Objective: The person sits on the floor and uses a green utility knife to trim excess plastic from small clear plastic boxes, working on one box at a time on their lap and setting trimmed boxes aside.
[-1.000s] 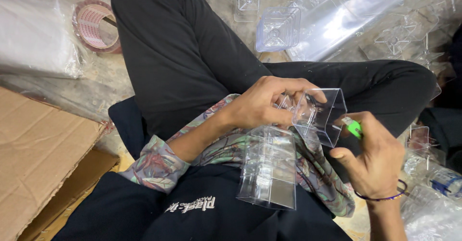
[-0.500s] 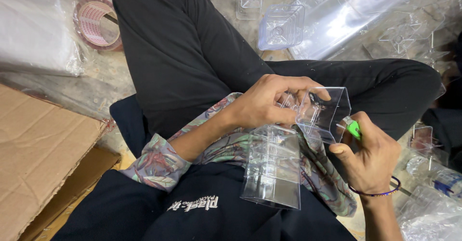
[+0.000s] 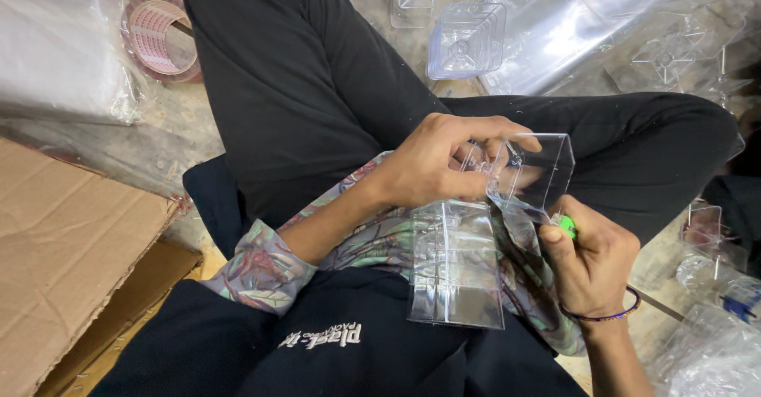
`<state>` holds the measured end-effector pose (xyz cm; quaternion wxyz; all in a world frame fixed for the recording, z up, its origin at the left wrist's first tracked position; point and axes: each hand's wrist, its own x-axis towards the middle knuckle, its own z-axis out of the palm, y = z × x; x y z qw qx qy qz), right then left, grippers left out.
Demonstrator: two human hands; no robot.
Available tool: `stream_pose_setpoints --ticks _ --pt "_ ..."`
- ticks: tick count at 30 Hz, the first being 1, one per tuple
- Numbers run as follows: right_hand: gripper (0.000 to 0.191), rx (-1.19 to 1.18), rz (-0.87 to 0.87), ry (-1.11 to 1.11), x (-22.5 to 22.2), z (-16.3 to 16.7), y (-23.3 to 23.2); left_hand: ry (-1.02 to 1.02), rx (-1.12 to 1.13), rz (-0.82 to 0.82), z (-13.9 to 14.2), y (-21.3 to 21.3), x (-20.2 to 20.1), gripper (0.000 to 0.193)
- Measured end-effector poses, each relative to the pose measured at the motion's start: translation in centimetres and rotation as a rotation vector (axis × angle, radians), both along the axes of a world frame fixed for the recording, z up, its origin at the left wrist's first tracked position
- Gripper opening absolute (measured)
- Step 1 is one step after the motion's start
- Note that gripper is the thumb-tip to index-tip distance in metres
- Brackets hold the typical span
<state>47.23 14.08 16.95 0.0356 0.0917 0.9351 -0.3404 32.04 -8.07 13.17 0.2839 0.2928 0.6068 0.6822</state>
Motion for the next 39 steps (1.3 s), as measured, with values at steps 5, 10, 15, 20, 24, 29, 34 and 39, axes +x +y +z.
stream_pose_setpoints --ticks 5,10,15,20,24,29,34,39 --pt "0.066 -0.109 -0.032 0.003 -0.7 1.1 1.1 -0.024 0.039 -0.033 -0.3 0.0 0.3 0.055" --pt "0.078 -0.174 0.022 -0.001 -2.2 1.8 2.6 -0.38 0.316 -0.294 -1.0 0.1 0.3 0.047" --pt "0.082 -0.166 0.211 0.035 -3.4 1.5 2.6 -0.604 0.371 -0.408 -1.3 0.2 0.9 0.057" --pt "0.083 -0.155 0.235 0.025 -3.7 1.3 2.6 -0.796 0.415 -0.458 -1.4 0.3 1.0 0.06" --pt "0.081 -0.191 0.226 0.046 -3.4 0.7 2.7 -0.754 0.415 -0.444 -1.7 0.5 1.1 0.062" --pt "0.078 -0.225 0.237 0.097 -2.8 -0.6 2.9 -0.772 0.386 -0.449 -2.1 0.9 1.2 0.062" --pt "0.074 -0.249 0.153 0.154 -1.4 -2.3 3.0 -0.716 0.364 -0.41 -2.1 0.7 0.9 0.063" --pt "0.068 -0.512 -0.055 0.197 0.0 -3.9 2.9 -0.58 0.38 -0.372 -1.9 0.6 0.7 0.064"
